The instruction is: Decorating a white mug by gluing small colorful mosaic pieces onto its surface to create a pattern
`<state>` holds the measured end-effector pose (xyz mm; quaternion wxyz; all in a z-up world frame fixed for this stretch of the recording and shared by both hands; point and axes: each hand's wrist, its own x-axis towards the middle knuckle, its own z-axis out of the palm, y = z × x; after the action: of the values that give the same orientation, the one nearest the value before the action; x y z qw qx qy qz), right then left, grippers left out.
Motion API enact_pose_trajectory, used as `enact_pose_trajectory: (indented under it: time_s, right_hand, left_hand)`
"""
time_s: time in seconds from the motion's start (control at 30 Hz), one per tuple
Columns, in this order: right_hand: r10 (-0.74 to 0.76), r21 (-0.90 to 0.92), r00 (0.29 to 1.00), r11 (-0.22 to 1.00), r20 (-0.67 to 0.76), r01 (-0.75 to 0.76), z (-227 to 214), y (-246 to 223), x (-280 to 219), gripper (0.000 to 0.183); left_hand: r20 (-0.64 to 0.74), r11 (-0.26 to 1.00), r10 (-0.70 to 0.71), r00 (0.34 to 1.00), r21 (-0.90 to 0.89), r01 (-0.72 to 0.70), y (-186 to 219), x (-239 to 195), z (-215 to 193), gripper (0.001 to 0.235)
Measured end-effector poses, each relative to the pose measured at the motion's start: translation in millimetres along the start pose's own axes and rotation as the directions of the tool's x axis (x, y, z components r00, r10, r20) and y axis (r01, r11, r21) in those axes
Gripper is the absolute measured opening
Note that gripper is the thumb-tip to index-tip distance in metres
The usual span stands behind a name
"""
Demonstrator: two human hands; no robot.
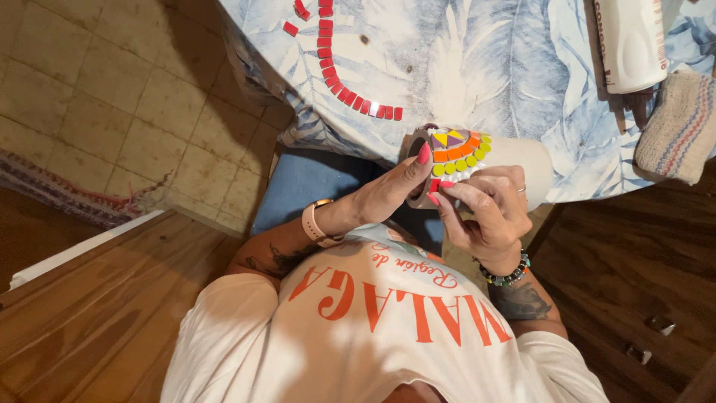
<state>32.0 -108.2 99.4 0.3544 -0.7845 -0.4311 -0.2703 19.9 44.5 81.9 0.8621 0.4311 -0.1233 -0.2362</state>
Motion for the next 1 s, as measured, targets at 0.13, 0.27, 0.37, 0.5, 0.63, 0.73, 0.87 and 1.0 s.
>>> enact_pose_trajectory:
  time_s: [0.13,0.27,0.37,0.5,0.63,0.73,0.87,1.0]
  right_hand:
    - [-0.001,-0.001,1.000,1.000,0.002,0.002,0,0,1,0.010]
    - [-0.008,-0.007,1.000,1.000,0.005,0.008,0,0,0,0.010]
    - [-0.030,0.004,1.000,1.000,0.003,0.030,0,1,-1,0.016]
    - [-0.052,0.001,0.999,0.999,-0.009,0.052,0,2,-1,0.026]
    - [-0.095,-0.055,0.995,0.994,0.021,0.096,-3,2,-6,0.028]
    - [-0.197,-0.063,0.980,0.978,0.014,0.198,0,8,-8,0.029]
    - [-0.232,-0.065,0.972,0.970,0.049,0.235,3,8,-8,0.031]
    - [-0.228,-0.075,0.971,0.970,0.064,0.233,5,7,-5,0.032]
  left_hand:
    - [-0.008,1.000,-0.005,1.000,-0.019,0.005,-41,2,-16,0.052]
    - [-0.020,0.996,0.082,0.996,0.019,-0.082,2,-1,2,0.059]
    - [-0.063,0.975,0.097,0.993,0.205,-0.082,-4,-13,-3,0.070]
    - [-0.098,0.792,0.322,0.942,0.572,-0.211,6,-34,-10,0.049]
    - [0.037,0.155,0.844,0.535,0.938,-0.309,2,-31,-1,0.049]
    - [0.186,-0.105,0.941,0.284,0.955,-0.279,-28,-29,-17,0.055]
    - [0.201,-0.133,0.927,0.316,0.965,-0.226,-42,-25,-16,0.062]
    - [0.161,-0.084,0.872,0.462,0.980,-0.183,-52,-27,-14,0.071]
